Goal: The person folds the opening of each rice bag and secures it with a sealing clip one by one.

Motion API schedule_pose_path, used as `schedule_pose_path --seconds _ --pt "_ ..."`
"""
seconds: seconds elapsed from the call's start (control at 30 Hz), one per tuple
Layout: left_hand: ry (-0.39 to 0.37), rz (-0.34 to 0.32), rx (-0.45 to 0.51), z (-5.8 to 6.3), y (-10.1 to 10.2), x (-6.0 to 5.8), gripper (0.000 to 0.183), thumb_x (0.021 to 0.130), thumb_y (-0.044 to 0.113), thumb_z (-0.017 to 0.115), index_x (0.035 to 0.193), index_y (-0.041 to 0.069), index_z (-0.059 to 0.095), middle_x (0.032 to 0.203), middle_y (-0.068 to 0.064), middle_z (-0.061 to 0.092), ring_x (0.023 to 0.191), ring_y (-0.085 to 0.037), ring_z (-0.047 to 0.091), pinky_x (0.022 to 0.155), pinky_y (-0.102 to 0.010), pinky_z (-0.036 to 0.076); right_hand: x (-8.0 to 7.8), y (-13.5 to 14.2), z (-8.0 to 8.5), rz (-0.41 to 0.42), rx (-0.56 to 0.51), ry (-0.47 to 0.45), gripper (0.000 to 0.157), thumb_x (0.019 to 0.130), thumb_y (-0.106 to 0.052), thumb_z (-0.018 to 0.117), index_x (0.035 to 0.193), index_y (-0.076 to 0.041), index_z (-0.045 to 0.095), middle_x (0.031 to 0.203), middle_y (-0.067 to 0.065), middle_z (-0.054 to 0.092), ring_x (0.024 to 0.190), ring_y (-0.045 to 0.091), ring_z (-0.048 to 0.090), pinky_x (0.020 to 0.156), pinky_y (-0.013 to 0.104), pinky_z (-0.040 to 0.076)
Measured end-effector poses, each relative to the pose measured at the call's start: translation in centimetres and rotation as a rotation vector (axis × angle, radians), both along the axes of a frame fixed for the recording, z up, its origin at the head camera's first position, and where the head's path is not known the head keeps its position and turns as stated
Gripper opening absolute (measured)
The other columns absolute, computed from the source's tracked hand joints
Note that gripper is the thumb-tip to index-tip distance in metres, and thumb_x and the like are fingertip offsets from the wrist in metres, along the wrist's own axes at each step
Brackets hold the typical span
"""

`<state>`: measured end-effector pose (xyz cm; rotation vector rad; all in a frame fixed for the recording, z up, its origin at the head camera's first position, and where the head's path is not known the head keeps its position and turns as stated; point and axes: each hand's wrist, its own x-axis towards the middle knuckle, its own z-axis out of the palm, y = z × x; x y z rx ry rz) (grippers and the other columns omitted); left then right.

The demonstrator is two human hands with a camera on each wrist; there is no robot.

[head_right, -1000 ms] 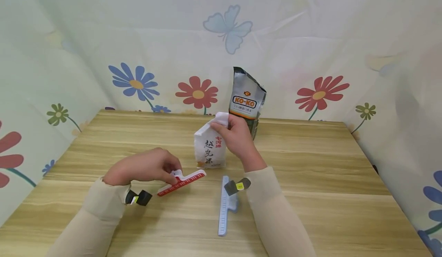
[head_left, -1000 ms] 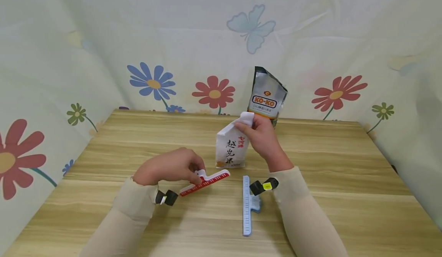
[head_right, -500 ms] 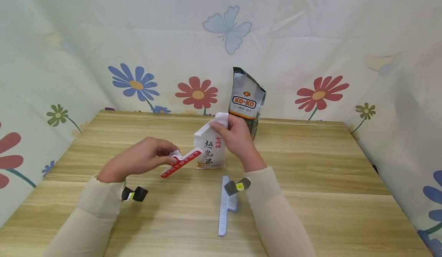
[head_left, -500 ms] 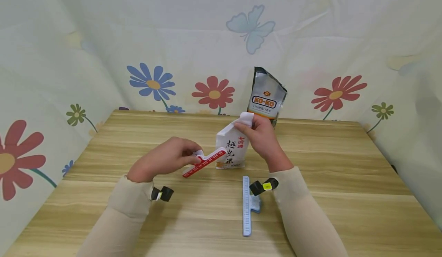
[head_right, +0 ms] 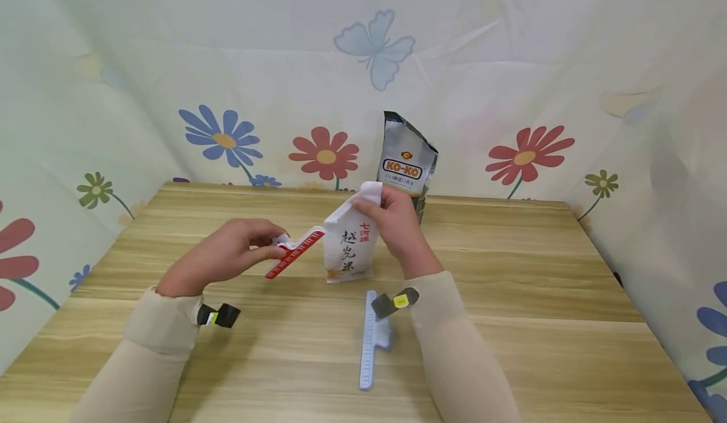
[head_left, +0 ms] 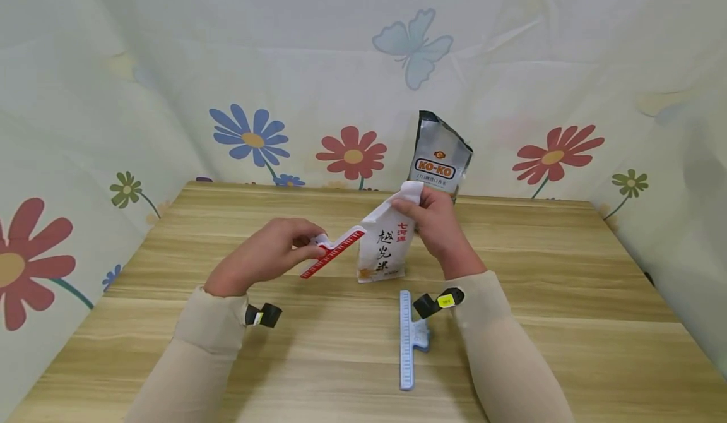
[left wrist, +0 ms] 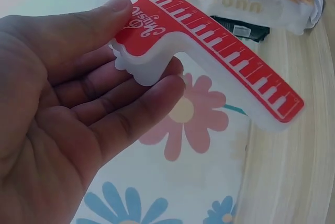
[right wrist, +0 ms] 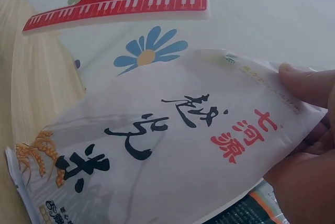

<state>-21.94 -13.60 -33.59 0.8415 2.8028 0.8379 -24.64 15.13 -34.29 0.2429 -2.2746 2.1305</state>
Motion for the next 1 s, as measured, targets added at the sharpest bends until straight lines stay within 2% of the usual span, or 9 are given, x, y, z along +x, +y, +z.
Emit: schedule_pose_path --seconds 0.3,0.73,1.0 --pt "0.023 0.051 0.012 -0.30 -0.77 -0.59 0.028 0.089 0.029 0.070 0.114 0.016 0.069 0.097 0.003 0.069 0.082 -0.013 0.062 0.077 -0.033 0.057 0.14 0.15 0.01 0.027 0.029 0.003 0.028 0.092 -0.021 0.066 0.112 -0.001 0.063 0.104 0.008 0.064 0.093 0.019 0.064 0.082 0.032 0.056" --pt "0.052 0.039 0.024 -0.48 -0.80 -0.80 0.027 0.088 0.027 0.071 0.112 0.014 0.071 0.093 0.002 0.069 0.079 -0.013 0.059 0.075 -0.031 0.055 0.37 0.11 0.02 0.044 0.027 -0.004 0.028 0.093 -0.019 0.066 0.114 -0.001 0.063 0.107 0.009 0.062 0.096 0.022 0.062 0.085 0.033 0.055" --pt "0.070 0.042 0.027 -0.18 -0.79 -0.49 0.026 0.088 0.026 0.071 0.112 0.015 0.072 0.094 0.002 0.070 0.080 -0.013 0.059 0.073 -0.030 0.054 0.57 -0.11 0.06 0.053 0.021 0.022 0.027 0.091 -0.016 0.068 0.111 0.002 0.065 0.101 0.006 0.062 0.094 0.021 0.060 0.082 0.032 0.053"
